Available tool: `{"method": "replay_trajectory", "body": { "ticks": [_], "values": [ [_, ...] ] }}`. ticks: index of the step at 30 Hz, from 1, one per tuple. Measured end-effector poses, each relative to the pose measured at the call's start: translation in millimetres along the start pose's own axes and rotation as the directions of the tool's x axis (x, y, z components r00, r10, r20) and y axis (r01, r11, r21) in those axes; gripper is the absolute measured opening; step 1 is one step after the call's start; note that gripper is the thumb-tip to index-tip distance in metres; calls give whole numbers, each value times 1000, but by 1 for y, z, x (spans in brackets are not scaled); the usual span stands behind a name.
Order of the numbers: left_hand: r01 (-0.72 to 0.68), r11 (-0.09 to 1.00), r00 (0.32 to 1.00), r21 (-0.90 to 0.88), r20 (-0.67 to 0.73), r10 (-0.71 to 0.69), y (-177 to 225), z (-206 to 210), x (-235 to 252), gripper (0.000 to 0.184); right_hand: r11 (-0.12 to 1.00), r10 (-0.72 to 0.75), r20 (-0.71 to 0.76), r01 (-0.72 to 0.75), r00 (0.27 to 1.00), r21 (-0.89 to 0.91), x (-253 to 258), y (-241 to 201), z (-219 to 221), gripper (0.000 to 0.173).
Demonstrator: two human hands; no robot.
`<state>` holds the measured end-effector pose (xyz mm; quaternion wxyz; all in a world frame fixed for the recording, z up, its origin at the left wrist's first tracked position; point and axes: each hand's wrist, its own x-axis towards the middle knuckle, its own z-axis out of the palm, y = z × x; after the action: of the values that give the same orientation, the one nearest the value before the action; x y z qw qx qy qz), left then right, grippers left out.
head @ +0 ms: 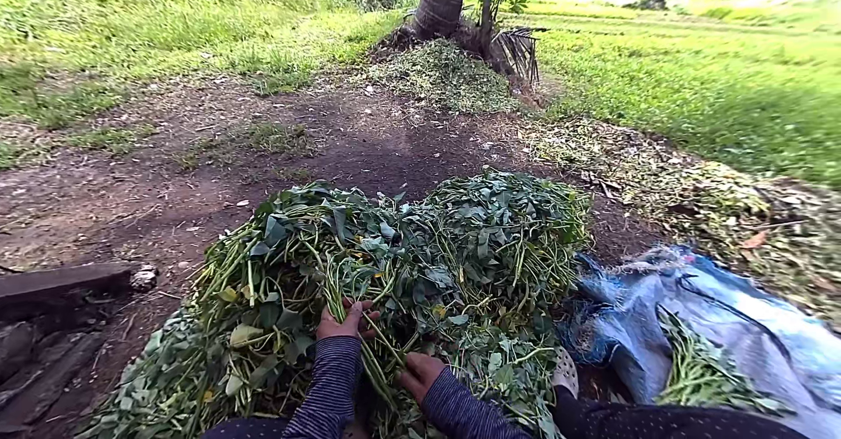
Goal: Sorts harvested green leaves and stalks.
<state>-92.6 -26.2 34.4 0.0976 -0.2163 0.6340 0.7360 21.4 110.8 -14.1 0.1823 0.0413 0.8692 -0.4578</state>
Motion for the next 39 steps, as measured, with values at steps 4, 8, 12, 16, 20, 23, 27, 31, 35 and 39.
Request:
{"method": "replay_trajectory", "body": {
  "ticks": [4, 8, 12, 16, 20, 23, 27, 31, 35, 39],
  "values": [
    [17, 999, 997, -49, 78, -14, -5, -2, -7, 33, 999, -32, 25, 31, 999, 33, 8, -5, 14, 39],
    [-74, 992, 994, -104, 70, 81, 1, -5, -16, 23, 989, 28, 157, -4, 987, -149, 18, 10, -2, 37],
    [-141, 970, 990, -199, -51, 133, 27, -18, -5, 17, 929, 310, 59, -289, 949, -230, 55, 58, -70, 50],
    [-63, 958, 998, -278, -6, 64, 21, -18, 6, 13, 843, 493, -277, -532, 825, -85, 103, 104, -133, 58],
    [-21, 961, 996, -275, 75, 43, 3, -19, 23, 14, 862, 471, -316, -506, 823, -33, 131, 136, -107, 86],
    [-20, 974, 995, -225, 95, 42, 1, -19, 29, 15, 894, 425, -210, -445, 880, -54, 118, 121, -68, 85],
    [5, 977, 997, -214, 78, 12, 6, -19, 20, 15, 932, 326, -47, -329, 944, -152, 62, 95, -27, 67],
    [12, 978, 991, -210, 134, 17, 9, -26, 9, 17, 947, 232, 190, -178, 954, -268, 14, 81, -14, 50],
    [25, 985, 986, -172, 170, 4, 15, -23, -2, 20, 880, 337, 255, -207, 906, -427, 27, 58, -83, 42],
    [83, 986, 972, -145, 230, -48, 9, -19, -1, 29, 914, 356, -284, -395, 890, -91, 91, 81, -142, 37]
  ]
}}
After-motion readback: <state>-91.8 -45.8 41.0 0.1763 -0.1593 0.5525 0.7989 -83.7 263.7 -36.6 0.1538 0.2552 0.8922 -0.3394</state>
